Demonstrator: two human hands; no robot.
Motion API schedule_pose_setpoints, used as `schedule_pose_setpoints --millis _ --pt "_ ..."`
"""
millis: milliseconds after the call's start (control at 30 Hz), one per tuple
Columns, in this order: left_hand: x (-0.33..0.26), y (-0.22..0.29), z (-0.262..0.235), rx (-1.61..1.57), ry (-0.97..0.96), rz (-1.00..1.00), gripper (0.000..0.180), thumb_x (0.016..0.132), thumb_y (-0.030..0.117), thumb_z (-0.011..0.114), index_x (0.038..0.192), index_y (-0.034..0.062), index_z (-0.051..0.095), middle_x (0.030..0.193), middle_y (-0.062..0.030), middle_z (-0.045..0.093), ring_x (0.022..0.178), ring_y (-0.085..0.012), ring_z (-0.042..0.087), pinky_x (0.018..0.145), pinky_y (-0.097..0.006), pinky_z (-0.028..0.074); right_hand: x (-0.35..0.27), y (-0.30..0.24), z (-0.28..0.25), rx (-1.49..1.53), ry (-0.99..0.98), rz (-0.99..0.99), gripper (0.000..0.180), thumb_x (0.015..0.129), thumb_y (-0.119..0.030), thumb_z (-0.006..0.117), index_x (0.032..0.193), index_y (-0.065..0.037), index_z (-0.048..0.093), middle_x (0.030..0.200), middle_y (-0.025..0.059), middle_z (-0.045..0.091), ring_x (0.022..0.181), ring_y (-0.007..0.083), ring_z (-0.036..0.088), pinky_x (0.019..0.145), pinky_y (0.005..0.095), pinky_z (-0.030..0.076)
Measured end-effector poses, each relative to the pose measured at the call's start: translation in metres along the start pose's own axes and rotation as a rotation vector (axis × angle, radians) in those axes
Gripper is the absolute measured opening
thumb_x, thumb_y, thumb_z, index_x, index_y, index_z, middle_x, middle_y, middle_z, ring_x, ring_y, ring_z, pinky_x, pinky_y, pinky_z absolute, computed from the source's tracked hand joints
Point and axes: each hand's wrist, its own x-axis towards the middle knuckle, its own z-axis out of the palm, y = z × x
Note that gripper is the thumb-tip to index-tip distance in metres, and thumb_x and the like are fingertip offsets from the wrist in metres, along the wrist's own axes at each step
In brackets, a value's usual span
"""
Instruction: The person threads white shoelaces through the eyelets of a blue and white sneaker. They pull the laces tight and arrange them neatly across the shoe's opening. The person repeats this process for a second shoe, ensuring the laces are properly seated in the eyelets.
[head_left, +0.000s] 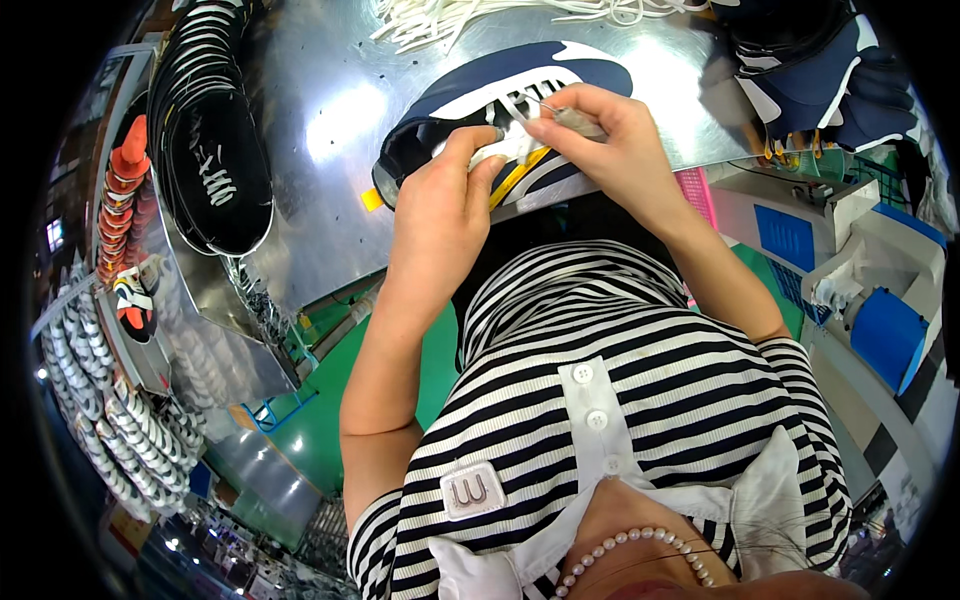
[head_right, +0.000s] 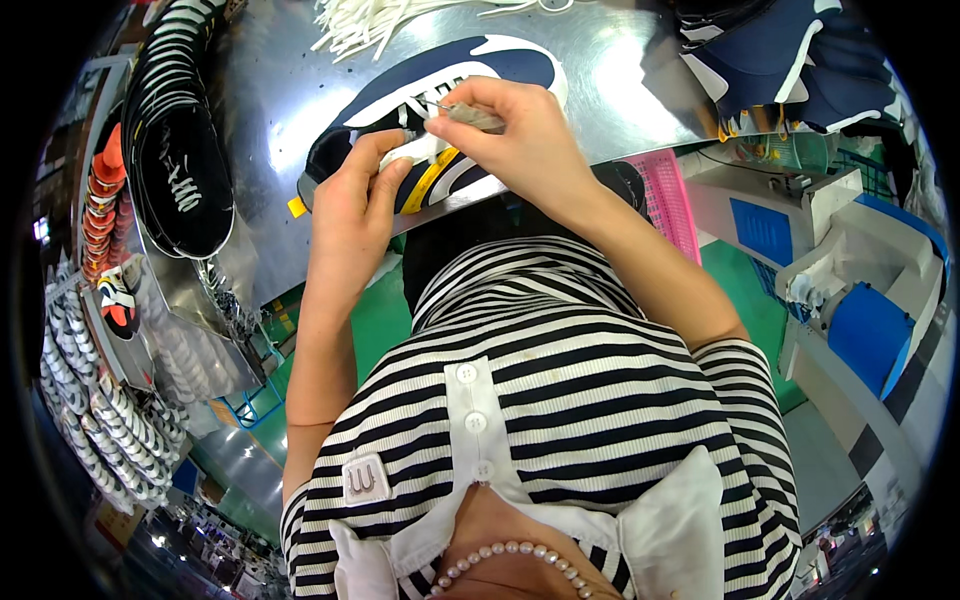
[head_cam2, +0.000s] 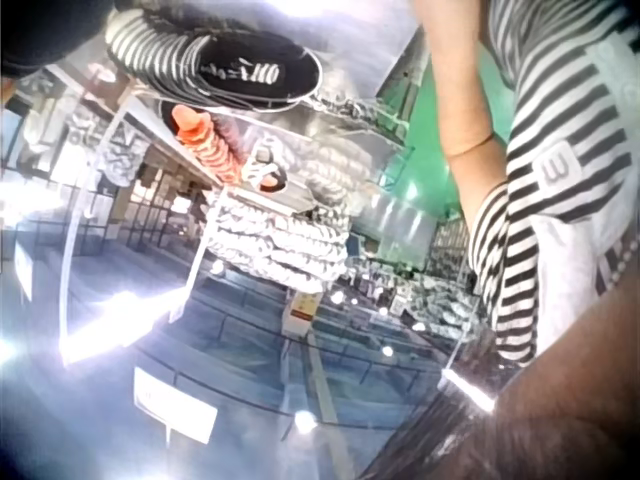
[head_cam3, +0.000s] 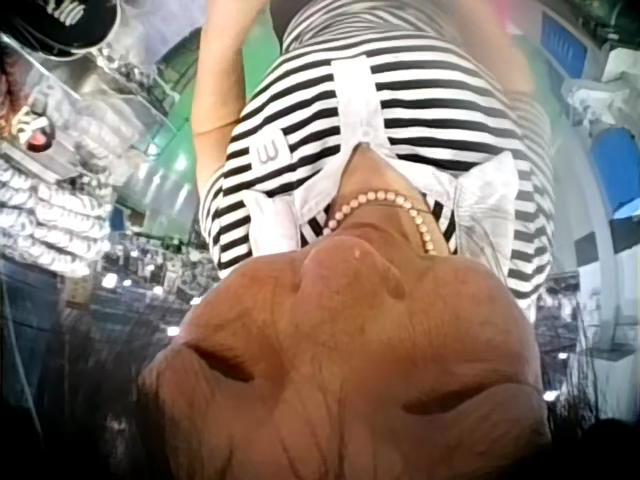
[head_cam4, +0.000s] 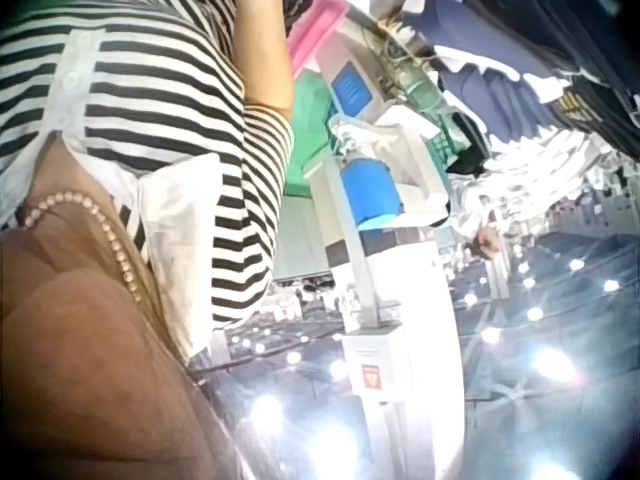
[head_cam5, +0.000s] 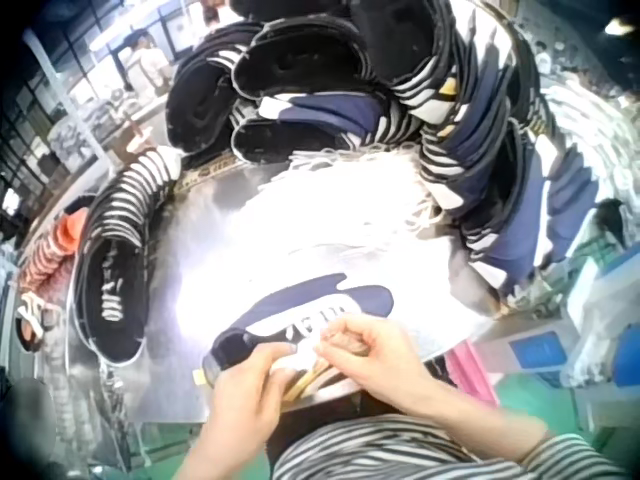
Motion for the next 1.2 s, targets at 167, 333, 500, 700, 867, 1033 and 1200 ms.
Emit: schedule_pose_setpoints --millis 167,333,500,700,867,1033,1200 --pt "0.005 0.001 0.003 0.059 0.021 0.038 0.027 0.089 0.021 0.07 0.107 0.003 0.061 0.079 -0.0196 0.067 0.073 -0.0355 0.067 0.064 -0.041 0.05 0.008 0.017 0.008 0.005 0.031 -0.102 0.021 0.088 -0.018 0.072 0.095 0.0 0.065 0.072 0.0016 0.064 0.064 0.005 0.054 0.058 0.022 0.044" --pt "0.005 -0.004 0.015 0.154 0.159 0.118 0.024 0.087 0.022 0.073 0.101 0.0048 0.064 0.072 -0.0169 0.067 0.065 -0.0326 0.067 0.058 -0.04 0.05 -0.012 -0.001 -0.006 -0.051 -0.061 -0.017 0.024 0.094 -0.018 0.066 0.106 -0.001 0.054 0.074 0.0047 0.063 0.065 0.0099 0.058 0.06 0.0256 0.046" --pt "0.006 -0.004 0.016 0.224 0.192 0.131 0.024 0.084 0.018 0.077 0.1 0.0036 0.065 0.083 -0.0121 0.07 0.064 -0.0257 0.067 0.058 -0.032 0.049 -0.031 -0.004 -0.016 -0.188 -0.123 0.055 0.019 0.098 -0.018 0.059 0.1 -0.001 0.051 0.078 0.0098 0.064 0.065 0.0185 0.063 0.06 0.0303 0.049" --pt "0.009 -0.006 0.017 0.224 0.162 0.242 0.022 0.084 0.013 0.075 0.1 0.0031 0.065 0.076 -0.0125 0.068 0.06 -0.0272 0.065 0.055 -0.034 0.048 -0.024 0.0 -0.013 -0.25 -0.118 0.13 0.018 0.096 -0.018 0.061 0.096 -0.002 0.053 0.07 0.0095 0.064 0.061 0.0236 0.065 0.058 0.0334 0.049" --pt "0.012 -0.019 0.021 0.326 0.251 0.46 0.022 0.083 0.005 0.072 0.102 0.0006 0.063 0.065 -0.0117 0.062 0.056 -0.0278 0.059 0.052 -0.038 0.046 -0.01 0.007 0.01 -0.482 -0.026 -0.009 0.016 0.096 -0.018 0.06 0.095 -0.003 0.054 0.07 0.0129 0.065 0.065 0.0341 0.065 0.057 0.0428 0.049" --pt "0.011 -0.024 0.018 0.217 0.226 0.403 0.02 0.084 0.004 0.071 0.102 0.001 0.063 0.065 -0.0108 0.06 0.055 -0.0271 0.058 0.052 -0.037 0.044 -0.009 0.004 0.007 -0.375 -0.048 0.062 0.017 0.094 -0.019 0.061 0.093 -0.004 0.054 0.068 0.0125 0.064 0.063 0.0332 0.065 0.055 0.0429 0.048" --pt "0.007 -0.025 0.02 0.144 0.178 0.452 0.02 0.084 0.005 0.071 0.103 0.0027 0.063 0.066 -0.011 0.06 0.058 -0.0277 0.058 0.053 -0.037 0.044 -0.012 0.002 0.005 -0.684 -0.082 -0.139 0.016 0.095 -0.021 0.059 0.093 -0.006 0.054 0.066 0.0111 0.064 0.061 0.0332 0.064 0.053 0.0431 0.048"
